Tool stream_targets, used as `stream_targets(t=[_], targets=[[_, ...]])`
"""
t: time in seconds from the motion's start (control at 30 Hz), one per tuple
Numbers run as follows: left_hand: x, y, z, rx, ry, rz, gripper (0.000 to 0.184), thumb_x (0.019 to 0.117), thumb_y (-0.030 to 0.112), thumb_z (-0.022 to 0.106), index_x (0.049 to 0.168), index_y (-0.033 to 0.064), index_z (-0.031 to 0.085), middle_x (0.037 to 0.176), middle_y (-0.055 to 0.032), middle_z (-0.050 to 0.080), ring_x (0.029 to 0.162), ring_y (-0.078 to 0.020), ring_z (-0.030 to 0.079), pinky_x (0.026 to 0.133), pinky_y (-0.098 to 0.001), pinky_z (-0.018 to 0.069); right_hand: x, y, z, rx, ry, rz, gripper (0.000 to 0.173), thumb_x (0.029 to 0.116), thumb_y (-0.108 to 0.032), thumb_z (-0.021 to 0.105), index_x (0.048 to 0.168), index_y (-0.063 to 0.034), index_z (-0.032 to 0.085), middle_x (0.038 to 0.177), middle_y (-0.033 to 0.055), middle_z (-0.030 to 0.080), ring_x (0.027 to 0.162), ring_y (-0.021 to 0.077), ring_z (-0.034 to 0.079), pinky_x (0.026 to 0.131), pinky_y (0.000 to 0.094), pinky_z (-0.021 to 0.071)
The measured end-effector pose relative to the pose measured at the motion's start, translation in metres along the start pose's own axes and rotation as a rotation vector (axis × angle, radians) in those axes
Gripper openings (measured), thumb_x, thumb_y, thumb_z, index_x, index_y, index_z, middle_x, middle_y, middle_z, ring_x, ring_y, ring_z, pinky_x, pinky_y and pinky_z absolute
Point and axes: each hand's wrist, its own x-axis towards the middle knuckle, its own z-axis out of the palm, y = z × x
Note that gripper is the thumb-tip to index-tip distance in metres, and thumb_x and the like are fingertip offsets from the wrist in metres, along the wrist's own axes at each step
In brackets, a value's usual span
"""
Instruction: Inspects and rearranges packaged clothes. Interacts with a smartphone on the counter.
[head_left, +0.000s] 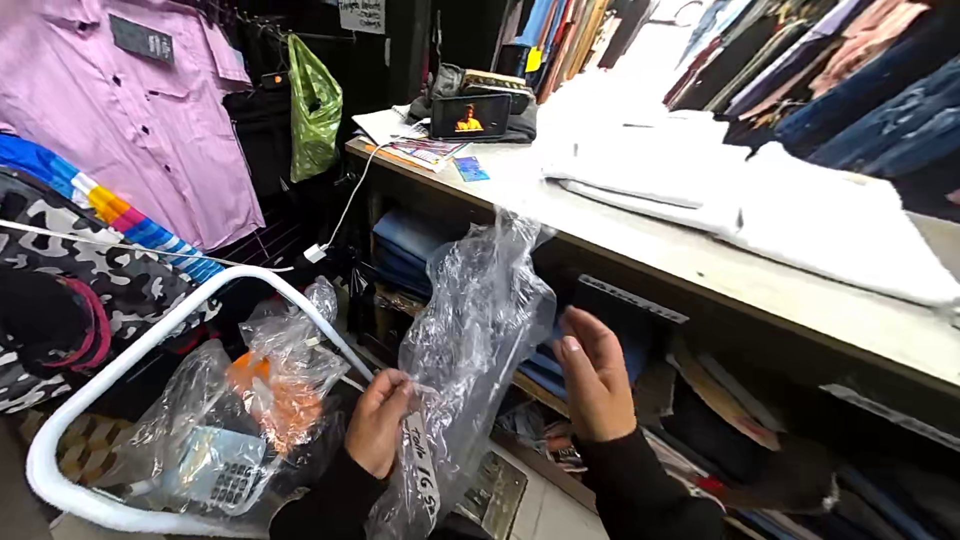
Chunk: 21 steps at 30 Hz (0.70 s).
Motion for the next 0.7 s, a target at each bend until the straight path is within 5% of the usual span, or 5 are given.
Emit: stream_targets(t=[0.2,0.3,0.43,0.6,0.7], targets=[[-0.012,0.021,0.029,-0.238,0.220,0.143,0.019,0.1042,0.003,0.037,0.108,0.0001,0.056,0.091,-0.0093,0.067,0.082,-0.0160,0.069,0.079,-0.0336,0.0612,-0.158,0.009,0.041,0.320,-0.528,0.693,0.077,0.0916,-0.072,0.053,0.135,-0.0095,0.060,0.121,0.0068,0.070,0.112,0.0217,0.067,0.095,0.0484,0.0557],[-0.018,0.019,0.029,-0.378,0.204,0.130,0.022,0.1059,0.003,0.032,0.112,-0.0001,0.053,0.096,-0.0138,0.070,0.085,-0.0205,0.072,0.079,-0.0375,0.0628,-0.168,-0.018,0.071,0.471,-0.687,0.777,0.056,0.0878,-0.043,0.075,0.127,-0.0053,0.062,0.111,0.0074,0.072,0.103,0.0201,0.069,0.093,0.0427,0.0573],[-0.029,0.037,0.019,-0.382,0.268,0.166,0.026,0.1042,0.001,0.027,0.110,0.0045,0.052,0.089,-0.0029,0.070,0.080,-0.0103,0.071,0.075,-0.0284,0.0631,-0.134,-0.003,0.063,0.490,-0.400,0.719,0.015,0.0996,-0.013,0.060,0.111,-0.0031,0.062,0.103,0.0136,0.073,0.099,0.0278,0.072,0.086,0.0489,0.0607],[-0.036,0.058,0.011,-0.452,0.342,0.161,0.028,0.1072,0.004,0.020,0.114,0.0082,0.047,0.088,0.0012,0.069,0.078,-0.0048,0.070,0.070,-0.0227,0.0618,-0.139,-0.029,0.065,0.114,-0.882,0.661,0.069,0.1063,-0.059,0.030,0.123,-0.0039,0.067,0.116,0.0082,0.074,0.110,0.0214,0.069,0.098,0.0453,0.0543],[-0.032,0.056,0.012,-0.601,0.241,0.167,0.032,0.1075,0.009,0.019,0.122,0.0093,0.048,0.098,-0.0037,0.073,0.087,-0.0118,0.074,0.074,-0.0298,0.0642,-0.144,-0.054,0.094,-0.047,-1.181,0.625,0.081,0.1019,-0.069,0.031,0.135,-0.0022,0.063,0.132,0.0168,0.066,0.128,0.0267,0.060,0.113,0.0523,0.0422]])
